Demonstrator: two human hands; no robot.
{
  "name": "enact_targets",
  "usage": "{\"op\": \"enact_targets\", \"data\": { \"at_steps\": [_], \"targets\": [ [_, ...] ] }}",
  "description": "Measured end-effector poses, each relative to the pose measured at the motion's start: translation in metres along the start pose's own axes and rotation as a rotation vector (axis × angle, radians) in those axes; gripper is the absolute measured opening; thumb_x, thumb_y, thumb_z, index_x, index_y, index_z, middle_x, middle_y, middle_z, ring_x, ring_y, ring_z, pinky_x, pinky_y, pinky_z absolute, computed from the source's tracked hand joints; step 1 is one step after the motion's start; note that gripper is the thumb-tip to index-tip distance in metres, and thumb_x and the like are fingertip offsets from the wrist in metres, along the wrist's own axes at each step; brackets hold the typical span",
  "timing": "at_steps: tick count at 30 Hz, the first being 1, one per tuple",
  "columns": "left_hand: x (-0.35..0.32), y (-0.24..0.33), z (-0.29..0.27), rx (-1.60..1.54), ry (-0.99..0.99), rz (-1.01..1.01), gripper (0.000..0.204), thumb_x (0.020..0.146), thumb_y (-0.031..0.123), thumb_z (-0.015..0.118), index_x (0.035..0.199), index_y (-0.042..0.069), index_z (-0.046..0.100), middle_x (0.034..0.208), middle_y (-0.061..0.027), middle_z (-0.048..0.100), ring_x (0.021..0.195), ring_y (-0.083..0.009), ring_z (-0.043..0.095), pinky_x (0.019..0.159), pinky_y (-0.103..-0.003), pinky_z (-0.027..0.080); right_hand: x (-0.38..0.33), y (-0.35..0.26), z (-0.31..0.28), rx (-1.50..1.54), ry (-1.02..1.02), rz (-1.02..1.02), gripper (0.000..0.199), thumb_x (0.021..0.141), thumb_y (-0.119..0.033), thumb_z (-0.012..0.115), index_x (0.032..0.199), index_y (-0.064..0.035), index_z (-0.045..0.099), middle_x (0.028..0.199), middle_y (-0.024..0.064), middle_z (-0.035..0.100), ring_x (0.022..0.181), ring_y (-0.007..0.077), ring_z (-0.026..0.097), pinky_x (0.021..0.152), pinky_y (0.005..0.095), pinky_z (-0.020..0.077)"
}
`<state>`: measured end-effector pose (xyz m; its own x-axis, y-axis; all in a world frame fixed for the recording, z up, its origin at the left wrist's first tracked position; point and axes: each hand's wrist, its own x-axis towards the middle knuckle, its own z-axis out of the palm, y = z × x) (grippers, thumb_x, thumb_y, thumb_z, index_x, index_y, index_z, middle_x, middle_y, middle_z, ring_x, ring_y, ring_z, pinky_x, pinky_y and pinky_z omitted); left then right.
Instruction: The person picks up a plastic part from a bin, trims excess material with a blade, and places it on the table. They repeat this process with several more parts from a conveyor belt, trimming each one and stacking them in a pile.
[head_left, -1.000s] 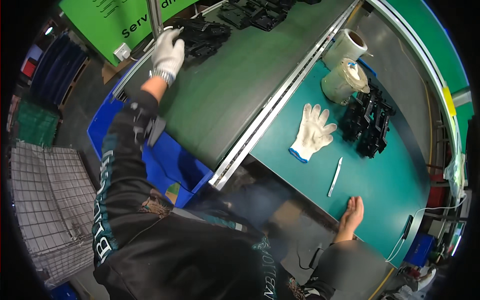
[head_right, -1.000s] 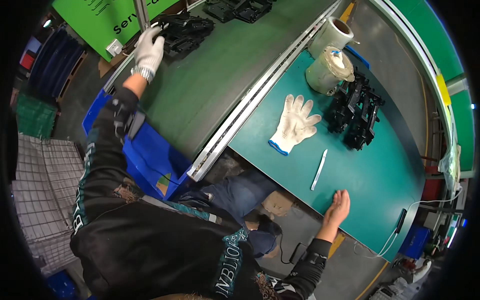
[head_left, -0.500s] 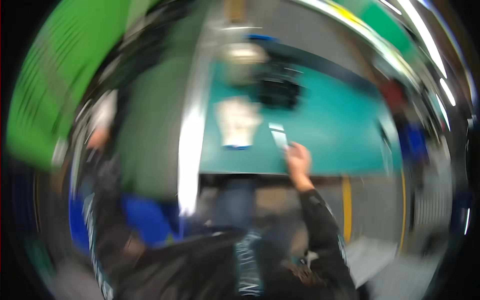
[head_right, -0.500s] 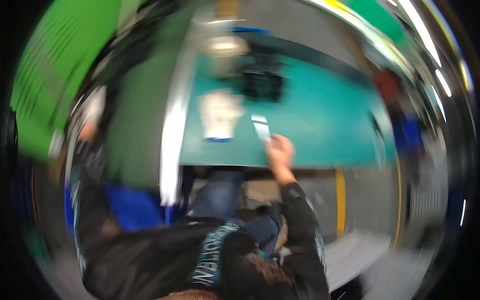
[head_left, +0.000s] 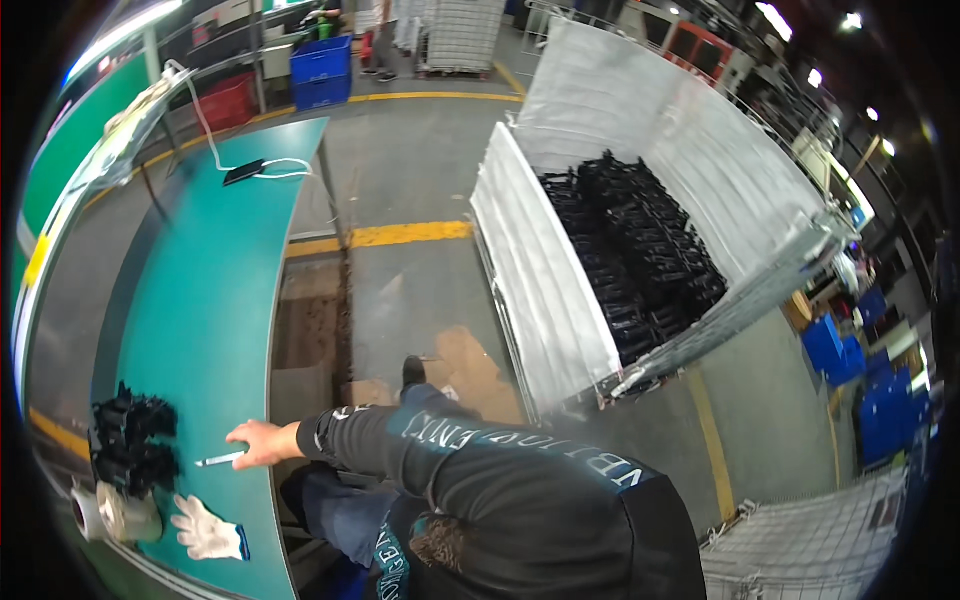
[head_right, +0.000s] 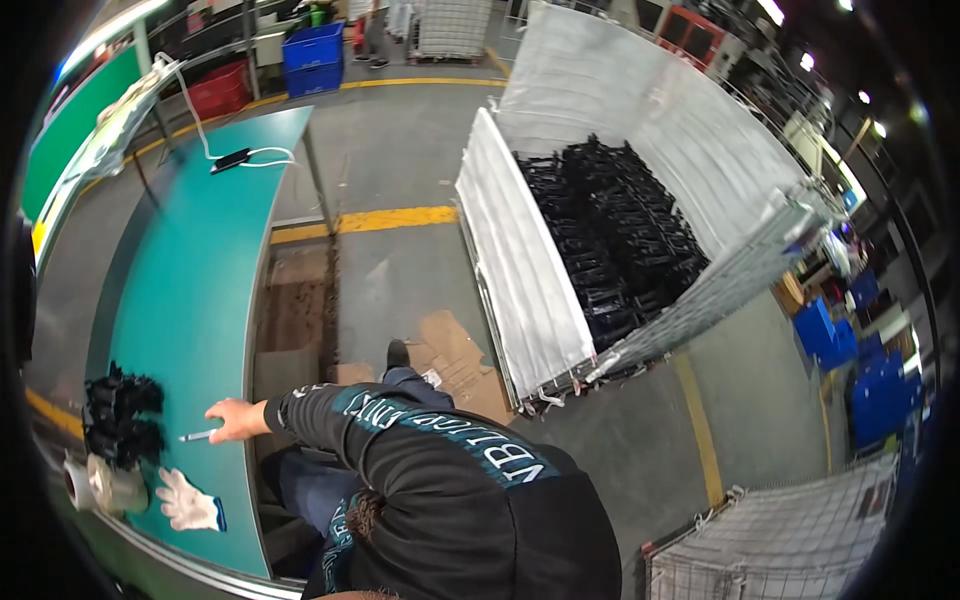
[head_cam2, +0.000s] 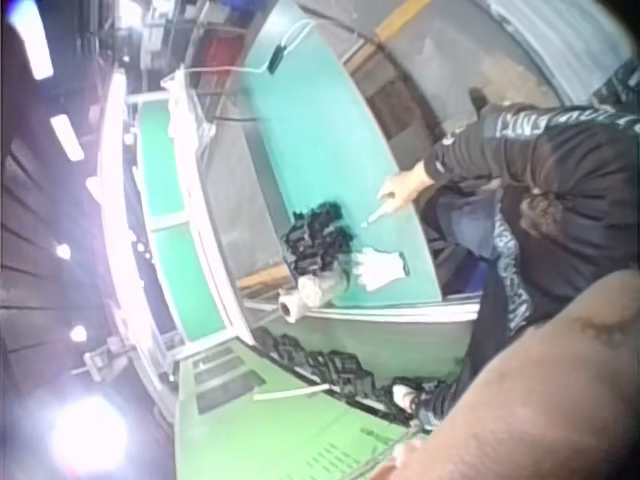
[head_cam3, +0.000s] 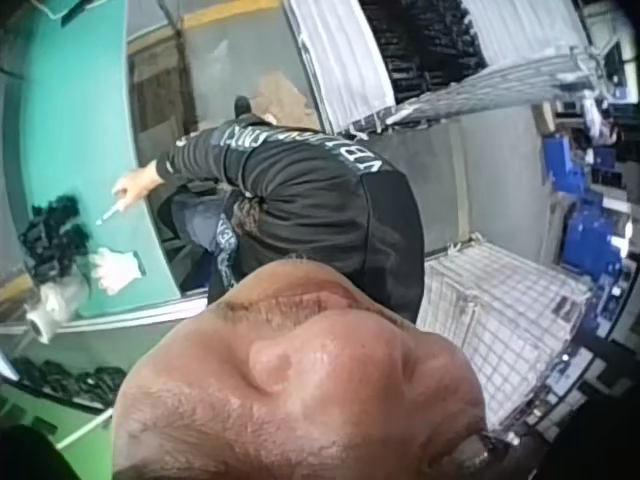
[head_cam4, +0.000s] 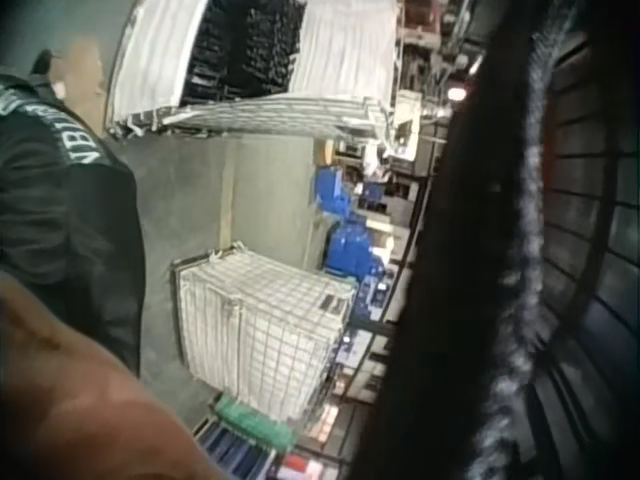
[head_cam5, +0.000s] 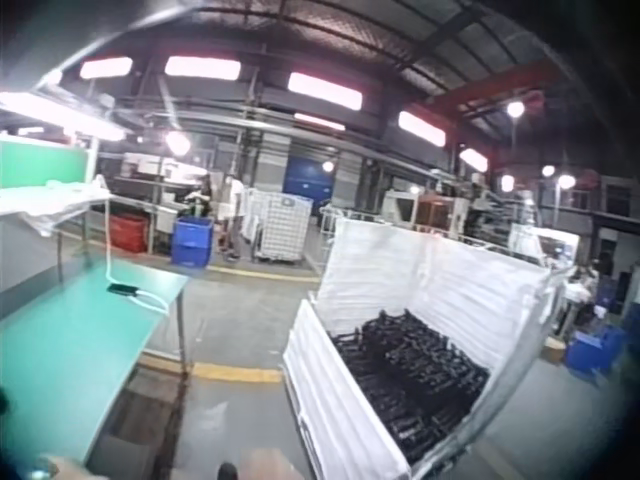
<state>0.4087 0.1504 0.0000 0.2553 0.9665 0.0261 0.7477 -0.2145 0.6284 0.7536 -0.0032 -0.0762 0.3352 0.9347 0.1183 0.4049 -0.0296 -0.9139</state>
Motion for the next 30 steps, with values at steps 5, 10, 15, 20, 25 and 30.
{"op": "enact_targets", "data": {
  "at_steps": [5,10,15,20,25,30],
  "targets": [
    [0.011,0.02,0.019,-0.007,-0.092,0.061,0.047,0.092,0.022,0.05,0.135,0.002,0.048,0.125,-0.0171,0.06,0.109,-0.0278,0.061,0.095,-0.037,0.048,-0.002,-0.011,-0.009,-0.036,-0.105,0.048,0.077,0.07,-0.046,0.072,0.131,-0.0014,0.053,0.131,0.0218,0.053,0.125,0.036,0.047,0.108,0.0421,0.0349],
    [0.018,0.01,0.021,-0.016,-0.135,0.068,0.051,0.089,0.019,0.054,0.136,0.002,0.046,0.125,-0.0164,0.061,0.107,-0.0276,0.061,0.094,-0.036,0.048,-0.002,-0.008,-0.005,-0.062,-0.144,-0.003,0.081,0.069,-0.048,0.072,0.13,0.0009,0.052,0.131,0.0214,0.052,0.128,0.0339,0.044,0.114,0.0434,0.026],
    [0.021,-0.003,0.016,-0.034,-0.161,0.064,0.055,0.086,0.016,0.058,0.138,0.002,0.045,0.125,-0.0156,0.061,0.106,-0.0275,0.062,0.093,-0.036,0.049,-0.001,-0.004,0.0,-0.13,-0.138,-0.021,0.081,0.068,-0.05,0.071,0.129,0.0011,0.053,0.128,0.0199,0.054,0.129,0.0326,0.043,0.116,0.045,0.0205],
    [0.027,-0.024,0.01,-0.041,-0.166,0.073,0.06,0.083,0.013,0.061,0.139,0.003,0.043,0.125,-0.0149,0.061,0.104,-0.0274,0.062,0.091,-0.036,0.05,0.001,-0.009,0.001,-0.078,-0.16,-0.003,0.082,0.069,-0.05,0.071,0.13,0.0005,0.052,0.129,0.0195,0.052,0.13,0.0319,0.042,0.117,0.0442,0.0181],
    [0.022,-0.052,-0.016,-0.043,-0.154,0.076,0.065,0.08,0.009,0.065,0.141,0.003,0.041,0.125,-0.0142,0.061,0.103,-0.0272,0.063,0.09,-0.035,0.05,-0.006,-0.03,-0.016,-0.157,-0.145,-0.05,0.068,0.07,-0.047,0.073,0.119,-0.0013,0.06,0.116,0.0192,0.06,0.118,0.034,0.051,0.102,0.0442,0.0369],
    [-0.083,-0.092,-0.137,0.037,-0.029,-0.033,0.071,0.078,0.006,0.069,0.142,0.003,0.039,0.124,-0.0135,0.061,0.101,-0.0271,0.063,0.089,-0.035,0.051,-0.017,-0.034,-0.033,0.109,-0.17,0.008,0.048,0.072,-0.036,0.08,0.101,-0.0011,0.065,0.083,0.0137,0.066,0.076,0.0261,0.064,0.068,0.0387,0.0503]
  ]
}}
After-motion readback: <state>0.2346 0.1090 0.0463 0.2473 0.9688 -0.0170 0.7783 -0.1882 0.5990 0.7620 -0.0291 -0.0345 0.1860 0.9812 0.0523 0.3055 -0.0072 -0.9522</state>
